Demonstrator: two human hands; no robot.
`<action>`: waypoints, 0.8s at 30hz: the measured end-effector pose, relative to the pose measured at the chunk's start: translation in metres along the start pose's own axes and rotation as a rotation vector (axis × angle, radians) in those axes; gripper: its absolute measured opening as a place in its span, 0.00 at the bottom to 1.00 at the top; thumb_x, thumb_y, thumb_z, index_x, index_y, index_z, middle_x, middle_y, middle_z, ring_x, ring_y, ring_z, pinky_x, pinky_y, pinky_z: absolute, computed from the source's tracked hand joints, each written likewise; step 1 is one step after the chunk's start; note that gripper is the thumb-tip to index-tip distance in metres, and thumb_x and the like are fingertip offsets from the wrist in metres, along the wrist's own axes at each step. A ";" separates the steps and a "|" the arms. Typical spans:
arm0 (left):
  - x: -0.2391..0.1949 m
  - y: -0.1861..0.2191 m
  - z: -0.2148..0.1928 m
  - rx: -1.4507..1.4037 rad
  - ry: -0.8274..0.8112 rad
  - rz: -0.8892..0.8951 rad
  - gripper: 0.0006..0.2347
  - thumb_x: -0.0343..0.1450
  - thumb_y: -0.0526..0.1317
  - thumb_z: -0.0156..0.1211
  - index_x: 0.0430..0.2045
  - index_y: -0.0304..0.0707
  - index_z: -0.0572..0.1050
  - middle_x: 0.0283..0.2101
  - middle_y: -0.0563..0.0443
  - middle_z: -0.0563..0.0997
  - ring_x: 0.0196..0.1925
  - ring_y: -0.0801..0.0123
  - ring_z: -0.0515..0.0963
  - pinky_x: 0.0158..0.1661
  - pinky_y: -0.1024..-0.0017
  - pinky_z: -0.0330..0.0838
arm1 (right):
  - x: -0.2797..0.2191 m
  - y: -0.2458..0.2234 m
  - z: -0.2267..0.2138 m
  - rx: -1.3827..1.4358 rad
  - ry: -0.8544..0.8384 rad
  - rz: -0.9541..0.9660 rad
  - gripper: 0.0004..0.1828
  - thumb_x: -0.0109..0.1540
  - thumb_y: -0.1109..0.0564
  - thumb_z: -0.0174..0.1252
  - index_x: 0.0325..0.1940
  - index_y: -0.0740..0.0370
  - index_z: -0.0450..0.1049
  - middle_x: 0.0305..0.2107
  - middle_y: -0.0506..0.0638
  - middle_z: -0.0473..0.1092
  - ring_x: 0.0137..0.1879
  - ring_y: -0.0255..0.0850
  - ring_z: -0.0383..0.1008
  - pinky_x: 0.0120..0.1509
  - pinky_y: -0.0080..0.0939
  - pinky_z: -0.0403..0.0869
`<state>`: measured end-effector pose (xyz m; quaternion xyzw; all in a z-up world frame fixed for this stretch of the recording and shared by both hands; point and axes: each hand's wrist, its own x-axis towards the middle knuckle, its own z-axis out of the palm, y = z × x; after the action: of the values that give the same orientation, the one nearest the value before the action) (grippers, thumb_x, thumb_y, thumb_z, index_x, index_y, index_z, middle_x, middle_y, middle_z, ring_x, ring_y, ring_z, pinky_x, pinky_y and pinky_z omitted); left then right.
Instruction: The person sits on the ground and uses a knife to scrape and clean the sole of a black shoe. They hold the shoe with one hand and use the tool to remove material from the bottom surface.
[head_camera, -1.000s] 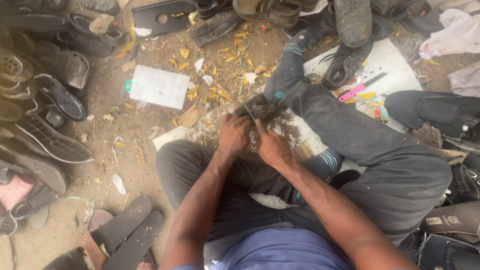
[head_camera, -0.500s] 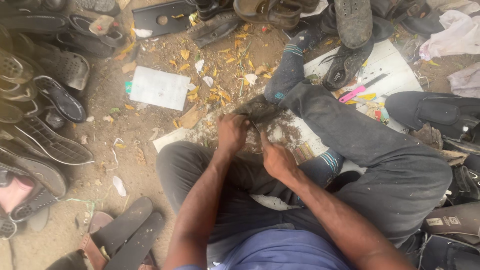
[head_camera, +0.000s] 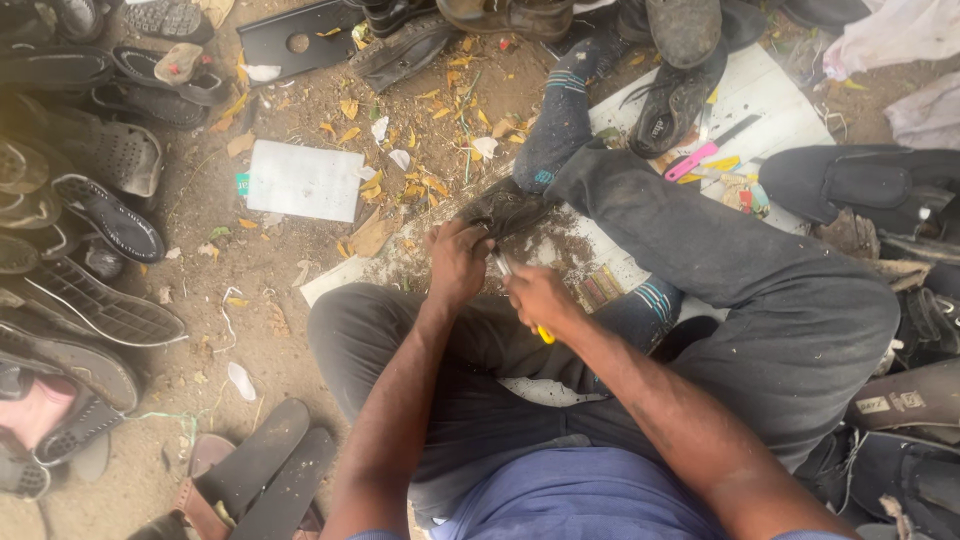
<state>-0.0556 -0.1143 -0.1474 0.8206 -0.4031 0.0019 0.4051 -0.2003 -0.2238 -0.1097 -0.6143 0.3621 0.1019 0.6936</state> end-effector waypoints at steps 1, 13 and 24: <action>-0.001 0.002 -0.001 0.013 -0.019 0.010 0.06 0.67 0.39 0.66 0.33 0.38 0.83 0.34 0.49 0.79 0.42 0.58 0.76 0.49 0.58 0.59 | 0.008 -0.006 0.002 -0.001 -0.007 -0.013 0.19 0.70 0.56 0.47 0.64 0.60 0.69 0.16 0.41 0.63 0.15 0.31 0.60 0.16 0.38 0.61; 0.002 0.011 -0.009 -0.334 -0.149 -0.305 0.07 0.68 0.35 0.67 0.36 0.33 0.85 0.34 0.45 0.84 0.33 0.67 0.83 0.35 0.68 0.76 | 0.005 0.013 0.032 -0.213 0.122 -0.185 0.22 0.67 0.59 0.48 0.65 0.59 0.73 0.17 0.50 0.71 0.16 0.36 0.69 0.18 0.39 0.70; 0.016 0.022 -0.035 -0.266 -0.366 -0.449 0.10 0.72 0.39 0.64 0.41 0.33 0.84 0.35 0.46 0.85 0.35 0.67 0.82 0.40 0.66 0.75 | -0.076 0.041 0.034 -0.027 -0.056 -0.046 0.30 0.68 0.56 0.52 0.76 0.48 0.61 0.20 0.45 0.66 0.16 0.31 0.61 0.17 0.36 0.64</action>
<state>-0.0477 -0.1091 -0.1037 0.8156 -0.2750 -0.2878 0.4199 -0.2660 -0.1602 -0.0940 -0.6286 0.3271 0.1078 0.6973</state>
